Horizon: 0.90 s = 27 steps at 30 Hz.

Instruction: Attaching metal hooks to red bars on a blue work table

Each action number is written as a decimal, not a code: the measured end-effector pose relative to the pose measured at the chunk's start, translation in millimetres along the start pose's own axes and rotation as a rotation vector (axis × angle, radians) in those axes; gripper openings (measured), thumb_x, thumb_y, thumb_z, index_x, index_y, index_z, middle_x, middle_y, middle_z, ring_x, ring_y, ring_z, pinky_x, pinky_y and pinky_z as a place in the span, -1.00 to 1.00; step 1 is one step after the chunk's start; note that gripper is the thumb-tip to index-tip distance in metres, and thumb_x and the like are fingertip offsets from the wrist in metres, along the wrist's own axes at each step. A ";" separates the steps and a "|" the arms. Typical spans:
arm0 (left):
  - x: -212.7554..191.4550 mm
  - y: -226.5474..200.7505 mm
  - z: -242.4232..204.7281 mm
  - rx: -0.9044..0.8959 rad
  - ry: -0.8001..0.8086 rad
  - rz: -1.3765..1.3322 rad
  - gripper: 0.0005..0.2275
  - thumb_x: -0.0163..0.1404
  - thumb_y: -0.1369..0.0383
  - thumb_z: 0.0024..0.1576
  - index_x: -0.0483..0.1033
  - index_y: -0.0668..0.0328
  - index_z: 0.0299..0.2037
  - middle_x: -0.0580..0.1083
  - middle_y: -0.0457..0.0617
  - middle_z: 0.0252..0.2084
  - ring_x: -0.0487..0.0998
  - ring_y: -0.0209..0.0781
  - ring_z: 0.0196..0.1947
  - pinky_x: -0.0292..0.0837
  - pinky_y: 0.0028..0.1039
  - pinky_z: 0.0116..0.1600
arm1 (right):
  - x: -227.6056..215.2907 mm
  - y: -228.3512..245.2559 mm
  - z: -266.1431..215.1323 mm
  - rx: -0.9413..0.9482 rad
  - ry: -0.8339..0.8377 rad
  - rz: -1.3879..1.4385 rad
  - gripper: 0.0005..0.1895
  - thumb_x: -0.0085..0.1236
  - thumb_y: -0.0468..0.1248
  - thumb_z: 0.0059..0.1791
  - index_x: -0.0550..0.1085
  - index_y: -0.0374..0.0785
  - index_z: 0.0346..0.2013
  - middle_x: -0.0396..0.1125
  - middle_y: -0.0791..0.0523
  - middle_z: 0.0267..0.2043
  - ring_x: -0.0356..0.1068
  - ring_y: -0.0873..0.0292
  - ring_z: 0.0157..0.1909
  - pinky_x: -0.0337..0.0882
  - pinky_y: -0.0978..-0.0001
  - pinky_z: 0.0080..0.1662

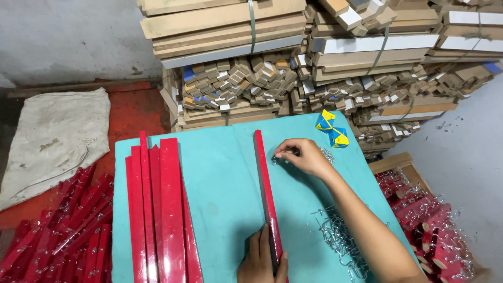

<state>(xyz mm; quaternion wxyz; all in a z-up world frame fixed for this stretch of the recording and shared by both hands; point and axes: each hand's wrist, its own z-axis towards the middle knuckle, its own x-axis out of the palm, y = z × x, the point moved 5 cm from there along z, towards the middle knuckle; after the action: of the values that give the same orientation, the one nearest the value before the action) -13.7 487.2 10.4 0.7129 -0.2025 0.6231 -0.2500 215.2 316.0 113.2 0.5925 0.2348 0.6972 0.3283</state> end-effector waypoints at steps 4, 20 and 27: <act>3.1 1.0 1.3 -0.033 0.071 -0.012 -0.33 -0.03 -0.09 0.08 0.21 -0.09 0.40 0.36 -0.13 0.19 0.62 -0.12 -0.29 0.52 -0.32 -0.47 | 17.5 -5.4 18.0 -0.066 0.002 0.018 -0.93 0.29 -0.24 -0.02 0.67 -0.10 -0.28 0.59 0.24 -0.29 0.49 0.37 -0.26 0.40 0.52 -0.14; 15.4 3.5 -0.4 -0.010 -0.075 0.048 -0.25 0.06 -0.16 -0.11 0.31 -0.14 0.33 0.41 -0.23 0.10 0.61 -0.21 -0.42 0.45 -0.36 -0.58 | 41.0 5.2 20.9 -0.321 -0.084 -0.338 -0.88 0.10 -0.25 0.06 0.46 -0.22 -0.33 0.44 0.09 -0.27 0.45 0.02 -0.25 0.38 0.22 -0.16; 5.3 -1.0 2.6 -0.065 0.050 0.040 -0.26 0.08 -0.13 -0.08 0.27 -0.16 0.35 0.39 -0.23 0.10 0.61 -0.20 -0.41 0.47 -0.36 -0.52 | 44.9 1.9 20.4 -0.307 -0.103 -0.398 -0.88 0.08 -0.28 0.07 0.42 -0.26 -0.32 0.43 0.02 -0.29 0.44 -0.08 -0.26 0.38 0.13 -0.19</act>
<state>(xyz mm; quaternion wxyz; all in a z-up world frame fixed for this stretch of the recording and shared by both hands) -10.7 483.2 7.2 0.6951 -0.2068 0.6525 -0.2200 226.6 353.1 82.7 0.7089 0.0165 0.6406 0.2947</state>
